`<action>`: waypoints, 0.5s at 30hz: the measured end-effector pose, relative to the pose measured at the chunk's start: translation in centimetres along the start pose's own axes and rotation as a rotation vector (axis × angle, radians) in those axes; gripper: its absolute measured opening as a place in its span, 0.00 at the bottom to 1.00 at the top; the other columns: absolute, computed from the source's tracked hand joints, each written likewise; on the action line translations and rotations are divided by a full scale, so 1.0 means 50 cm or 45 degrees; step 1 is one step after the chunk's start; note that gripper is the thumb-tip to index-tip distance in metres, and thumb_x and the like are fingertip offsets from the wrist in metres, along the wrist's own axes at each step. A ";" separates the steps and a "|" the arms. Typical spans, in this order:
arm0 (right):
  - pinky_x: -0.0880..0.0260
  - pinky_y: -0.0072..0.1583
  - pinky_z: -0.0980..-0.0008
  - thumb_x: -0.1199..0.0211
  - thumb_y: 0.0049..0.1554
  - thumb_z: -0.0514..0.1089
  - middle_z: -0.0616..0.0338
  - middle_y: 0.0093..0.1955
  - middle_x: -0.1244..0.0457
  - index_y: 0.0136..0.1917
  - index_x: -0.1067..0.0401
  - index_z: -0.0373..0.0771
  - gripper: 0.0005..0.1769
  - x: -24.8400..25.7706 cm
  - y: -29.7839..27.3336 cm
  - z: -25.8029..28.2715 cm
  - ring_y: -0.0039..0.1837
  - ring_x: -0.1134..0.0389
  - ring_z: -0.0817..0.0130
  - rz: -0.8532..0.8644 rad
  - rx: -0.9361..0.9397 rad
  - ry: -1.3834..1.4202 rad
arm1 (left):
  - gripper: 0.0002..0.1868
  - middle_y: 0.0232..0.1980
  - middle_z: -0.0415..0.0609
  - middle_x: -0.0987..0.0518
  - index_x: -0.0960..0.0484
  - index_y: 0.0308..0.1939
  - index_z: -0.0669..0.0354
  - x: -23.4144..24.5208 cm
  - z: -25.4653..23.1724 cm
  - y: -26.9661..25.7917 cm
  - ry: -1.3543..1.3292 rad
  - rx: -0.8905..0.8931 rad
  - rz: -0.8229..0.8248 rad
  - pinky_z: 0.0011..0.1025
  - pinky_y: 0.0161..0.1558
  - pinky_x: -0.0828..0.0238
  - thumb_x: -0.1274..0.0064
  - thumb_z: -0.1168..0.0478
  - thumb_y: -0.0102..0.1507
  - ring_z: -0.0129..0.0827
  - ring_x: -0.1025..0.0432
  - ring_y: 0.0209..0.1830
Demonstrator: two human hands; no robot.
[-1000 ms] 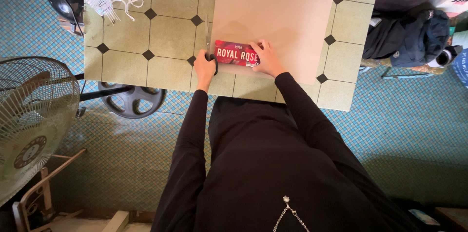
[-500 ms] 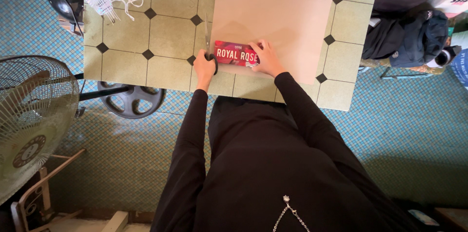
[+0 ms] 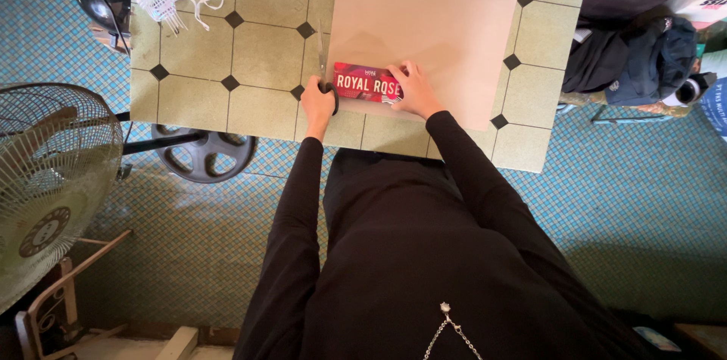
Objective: The person cuts a sheet of brown paper with scissors, then wraps a small red box labeled ROYAL ROSE in the paper. They fold the paper around the box and smooth the edges, leaving the wrapped item on the table.
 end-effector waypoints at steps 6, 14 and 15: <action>0.36 0.67 0.52 0.21 0.34 0.43 0.44 0.66 0.44 0.71 0.34 0.42 0.51 0.001 0.000 0.001 0.66 0.41 0.45 -0.030 0.014 0.004 | 0.12 0.39 0.61 0.17 0.22 0.43 0.60 0.000 0.001 -0.002 -0.001 0.012 -0.013 0.44 0.44 0.27 0.41 0.63 0.57 0.56 0.22 0.43; 0.37 0.68 0.54 0.21 0.36 0.43 0.46 0.65 0.43 0.74 0.36 0.41 0.53 0.013 -0.006 0.017 0.67 0.41 0.47 -0.020 0.025 -0.039 | 0.11 0.39 0.61 0.17 0.22 0.42 0.60 -0.008 0.007 0.001 0.014 -0.023 -0.027 0.45 0.44 0.28 0.41 0.64 0.57 0.58 0.22 0.44; 0.37 0.69 0.54 0.20 0.37 0.43 0.47 0.65 0.43 0.75 0.37 0.41 0.54 0.015 -0.009 0.021 0.67 0.41 0.47 -0.014 0.024 -0.036 | 0.11 0.39 0.61 0.17 0.22 0.42 0.60 -0.009 0.007 0.001 0.024 -0.034 -0.031 0.45 0.44 0.28 0.41 0.64 0.57 0.58 0.23 0.44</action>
Point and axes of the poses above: each hand's wrist, its own y-axis towards the middle knuckle, its own x-axis out of the back of the hand, z = x × y, the point moved 10 cm from there along y, towards the middle knuckle
